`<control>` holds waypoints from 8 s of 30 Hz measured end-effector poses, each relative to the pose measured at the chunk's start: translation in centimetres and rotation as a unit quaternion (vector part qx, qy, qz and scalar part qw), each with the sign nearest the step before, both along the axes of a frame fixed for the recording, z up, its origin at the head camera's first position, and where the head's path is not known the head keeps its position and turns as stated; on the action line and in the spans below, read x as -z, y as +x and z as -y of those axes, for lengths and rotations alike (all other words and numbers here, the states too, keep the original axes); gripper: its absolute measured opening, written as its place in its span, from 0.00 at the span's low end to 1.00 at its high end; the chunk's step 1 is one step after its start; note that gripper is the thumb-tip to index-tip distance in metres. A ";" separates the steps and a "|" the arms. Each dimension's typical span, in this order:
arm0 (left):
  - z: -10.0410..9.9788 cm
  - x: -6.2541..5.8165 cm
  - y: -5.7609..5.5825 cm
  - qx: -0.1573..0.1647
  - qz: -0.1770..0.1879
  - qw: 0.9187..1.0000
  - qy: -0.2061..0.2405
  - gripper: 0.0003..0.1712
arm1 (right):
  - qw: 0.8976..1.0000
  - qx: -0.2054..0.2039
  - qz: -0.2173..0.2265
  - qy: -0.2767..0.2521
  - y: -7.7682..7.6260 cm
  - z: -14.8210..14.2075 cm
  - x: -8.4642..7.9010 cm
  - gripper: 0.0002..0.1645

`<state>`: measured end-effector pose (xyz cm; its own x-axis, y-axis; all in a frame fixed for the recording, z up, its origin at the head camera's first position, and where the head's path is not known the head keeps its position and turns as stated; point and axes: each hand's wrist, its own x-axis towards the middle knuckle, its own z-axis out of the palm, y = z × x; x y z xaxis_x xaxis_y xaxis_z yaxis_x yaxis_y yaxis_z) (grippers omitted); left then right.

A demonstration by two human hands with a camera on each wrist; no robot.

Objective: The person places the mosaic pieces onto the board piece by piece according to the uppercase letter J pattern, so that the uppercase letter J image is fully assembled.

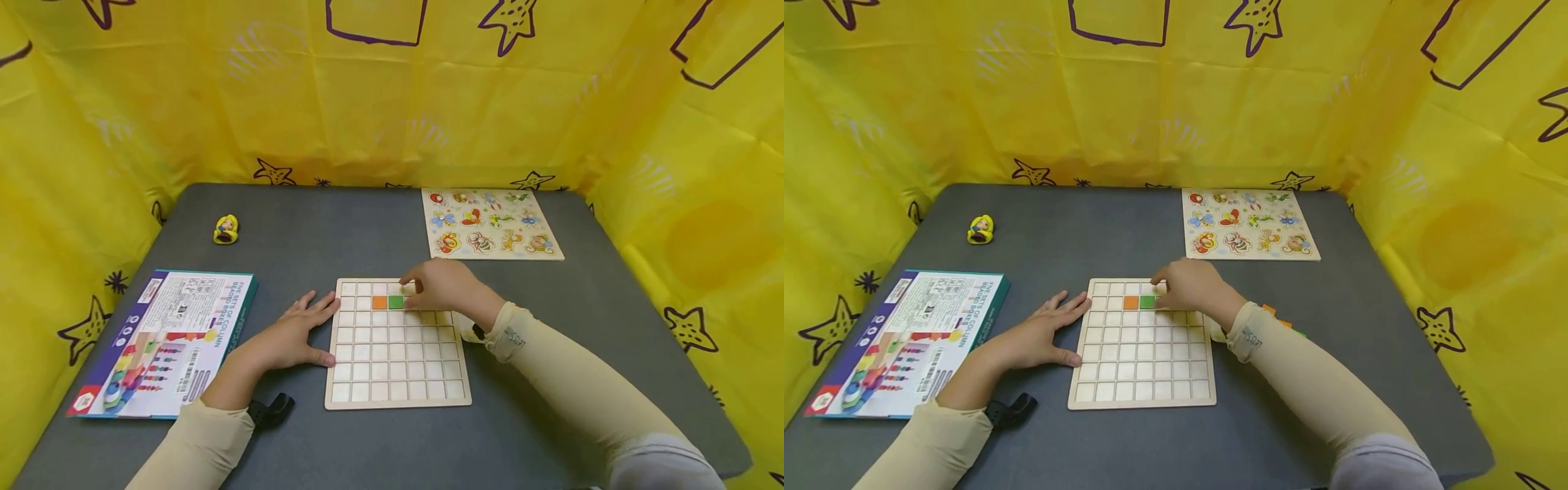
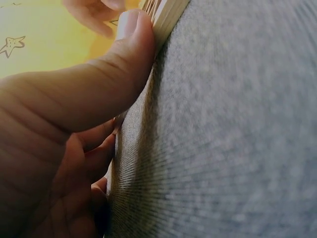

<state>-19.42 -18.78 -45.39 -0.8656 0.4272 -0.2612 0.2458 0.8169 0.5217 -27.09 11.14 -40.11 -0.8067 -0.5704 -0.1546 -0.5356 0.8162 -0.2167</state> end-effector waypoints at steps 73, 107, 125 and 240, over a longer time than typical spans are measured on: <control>0.2 0.1 0.0 -0.001 -0.005 1.000 -0.002 0.62 | 0.971 0.191 0.126 -0.066 7.0 -23.6 2.0 0.17; -0.3 0.6 -0.3 0.010 -0.013 1.000 0.010 0.62 | 0.993 0.009 0.064 -0.096 0.6 -5.8 1.1 0.09; 0.1 0.4 -0.2 0.001 0.000 1.000 0.008 0.62 | 0.995 0.016 0.085 -0.055 -1.4 -1.7 2.3 0.12; 0.3 0.4 -0.3 -0.001 -0.004 1.000 0.009 0.62 | 0.986 0.159 0.031 -0.029 2.3 -18.0 1.4 0.15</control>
<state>-19.68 -19.07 -45.80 -0.8685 0.4295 -0.2474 0.2475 0.8082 0.5344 -24.79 29.14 -41.53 -0.9360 -0.3004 -0.1835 -0.2395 0.9256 -0.2932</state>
